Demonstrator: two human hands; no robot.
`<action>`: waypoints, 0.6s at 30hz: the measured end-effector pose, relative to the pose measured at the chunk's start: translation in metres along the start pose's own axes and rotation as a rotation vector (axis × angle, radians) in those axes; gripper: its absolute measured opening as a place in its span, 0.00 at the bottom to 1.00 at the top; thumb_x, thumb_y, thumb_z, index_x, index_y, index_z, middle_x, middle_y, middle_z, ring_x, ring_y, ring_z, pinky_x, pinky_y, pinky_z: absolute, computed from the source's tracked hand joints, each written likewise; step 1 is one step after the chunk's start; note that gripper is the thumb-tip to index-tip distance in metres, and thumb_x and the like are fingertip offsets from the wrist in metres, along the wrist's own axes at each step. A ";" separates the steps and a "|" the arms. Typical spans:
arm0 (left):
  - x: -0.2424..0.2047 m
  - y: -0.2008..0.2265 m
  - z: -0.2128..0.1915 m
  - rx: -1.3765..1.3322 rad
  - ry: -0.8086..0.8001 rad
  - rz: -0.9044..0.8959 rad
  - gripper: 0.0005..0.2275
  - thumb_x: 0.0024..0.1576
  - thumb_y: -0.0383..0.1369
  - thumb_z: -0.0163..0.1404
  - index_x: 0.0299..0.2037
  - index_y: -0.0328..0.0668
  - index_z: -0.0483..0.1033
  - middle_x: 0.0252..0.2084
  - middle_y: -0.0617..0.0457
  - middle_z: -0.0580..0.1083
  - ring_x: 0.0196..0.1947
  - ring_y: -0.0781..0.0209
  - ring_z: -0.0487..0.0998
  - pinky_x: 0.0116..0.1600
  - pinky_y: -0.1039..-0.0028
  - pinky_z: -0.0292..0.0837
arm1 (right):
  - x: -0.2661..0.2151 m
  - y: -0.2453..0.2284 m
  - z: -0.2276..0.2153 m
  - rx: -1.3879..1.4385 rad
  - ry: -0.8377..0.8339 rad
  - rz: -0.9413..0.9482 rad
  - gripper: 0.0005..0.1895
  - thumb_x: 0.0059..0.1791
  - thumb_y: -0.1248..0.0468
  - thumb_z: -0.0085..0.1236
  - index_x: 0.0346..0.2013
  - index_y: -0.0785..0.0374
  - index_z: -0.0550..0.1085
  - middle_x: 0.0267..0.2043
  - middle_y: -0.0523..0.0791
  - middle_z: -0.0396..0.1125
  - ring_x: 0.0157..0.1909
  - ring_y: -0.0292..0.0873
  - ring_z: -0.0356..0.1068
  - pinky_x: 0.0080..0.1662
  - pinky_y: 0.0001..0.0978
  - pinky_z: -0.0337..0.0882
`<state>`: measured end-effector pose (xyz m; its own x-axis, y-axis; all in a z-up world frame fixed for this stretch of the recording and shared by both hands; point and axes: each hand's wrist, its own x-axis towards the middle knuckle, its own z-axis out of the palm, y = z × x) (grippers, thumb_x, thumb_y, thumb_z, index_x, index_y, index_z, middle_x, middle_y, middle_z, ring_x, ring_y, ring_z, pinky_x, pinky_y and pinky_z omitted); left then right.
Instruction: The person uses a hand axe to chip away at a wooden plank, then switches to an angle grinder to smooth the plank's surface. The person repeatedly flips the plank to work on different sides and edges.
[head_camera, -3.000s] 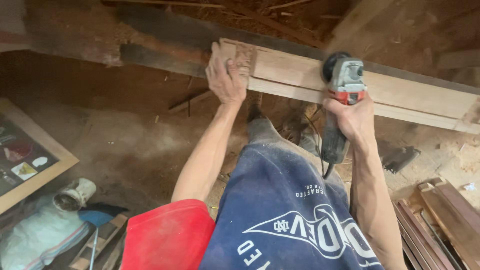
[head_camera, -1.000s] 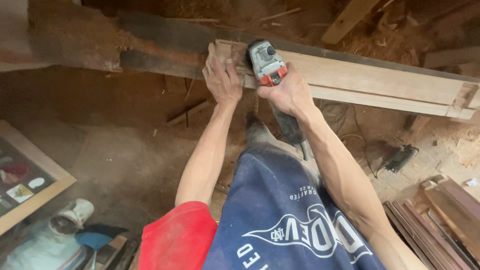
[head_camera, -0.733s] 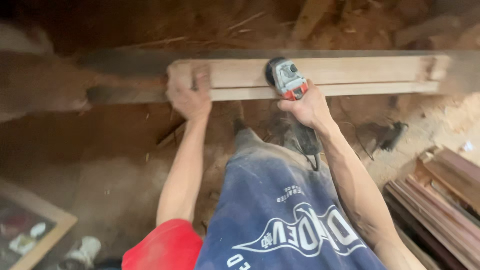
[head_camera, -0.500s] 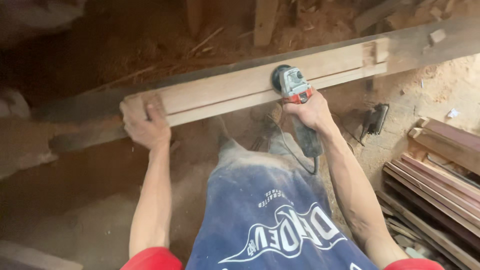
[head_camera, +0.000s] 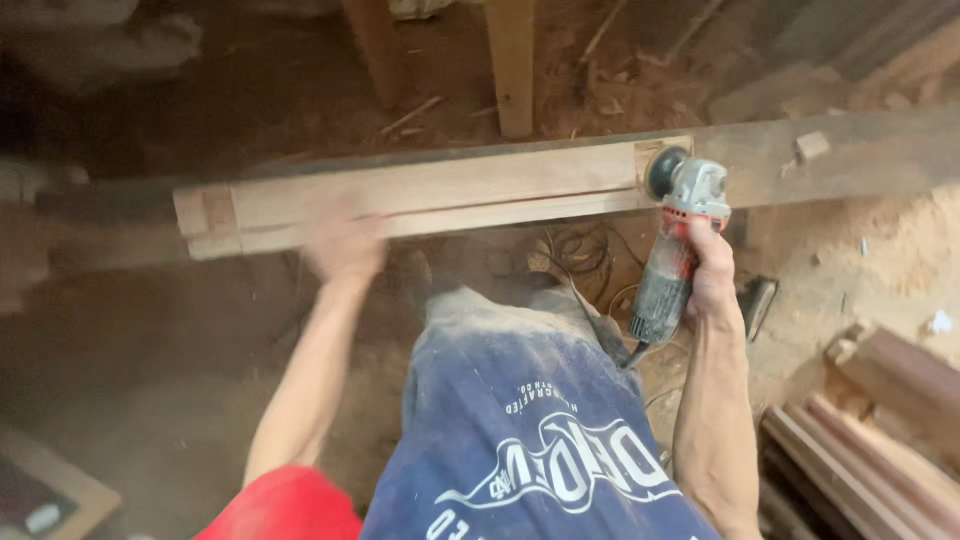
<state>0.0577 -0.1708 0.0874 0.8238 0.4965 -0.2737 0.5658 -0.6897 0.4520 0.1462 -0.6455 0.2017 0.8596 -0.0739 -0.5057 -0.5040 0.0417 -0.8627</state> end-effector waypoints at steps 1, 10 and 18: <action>-0.007 0.041 0.011 -0.032 -0.066 0.176 0.33 0.54 0.55 0.55 0.69 0.53 0.69 0.74 0.48 0.60 0.75 0.42 0.53 0.77 0.48 0.43 | 0.006 0.000 -0.009 0.153 -0.059 0.008 0.26 0.57 0.47 0.49 0.60 0.63 0.73 0.52 0.44 0.71 0.48 0.38 0.72 0.50 0.34 0.73; -0.013 0.221 0.056 0.486 -0.313 0.554 0.57 0.39 0.52 0.68 0.77 0.56 0.40 0.78 0.41 0.44 0.76 0.41 0.45 0.74 0.44 0.40 | 0.059 -0.003 -0.040 0.246 -0.334 -0.004 0.29 0.58 0.50 0.44 0.68 0.66 0.66 0.60 0.47 0.69 0.57 0.45 0.70 0.59 0.41 0.69; -0.008 0.094 0.043 0.524 -0.167 0.508 0.47 0.42 0.40 0.66 0.73 0.62 0.51 0.75 0.49 0.54 0.74 0.45 0.52 0.72 0.47 0.46 | 0.076 -0.012 -0.028 0.042 -0.581 -0.079 0.32 0.53 0.51 0.53 0.66 0.68 0.67 0.54 0.49 0.68 0.53 0.48 0.70 0.53 0.43 0.70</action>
<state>0.1059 -0.2619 0.0952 0.9591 -0.0080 -0.2830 0.0228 -0.9942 0.1052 0.2150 -0.6799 0.1732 0.8058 0.4794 -0.3476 -0.4431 0.0988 -0.8910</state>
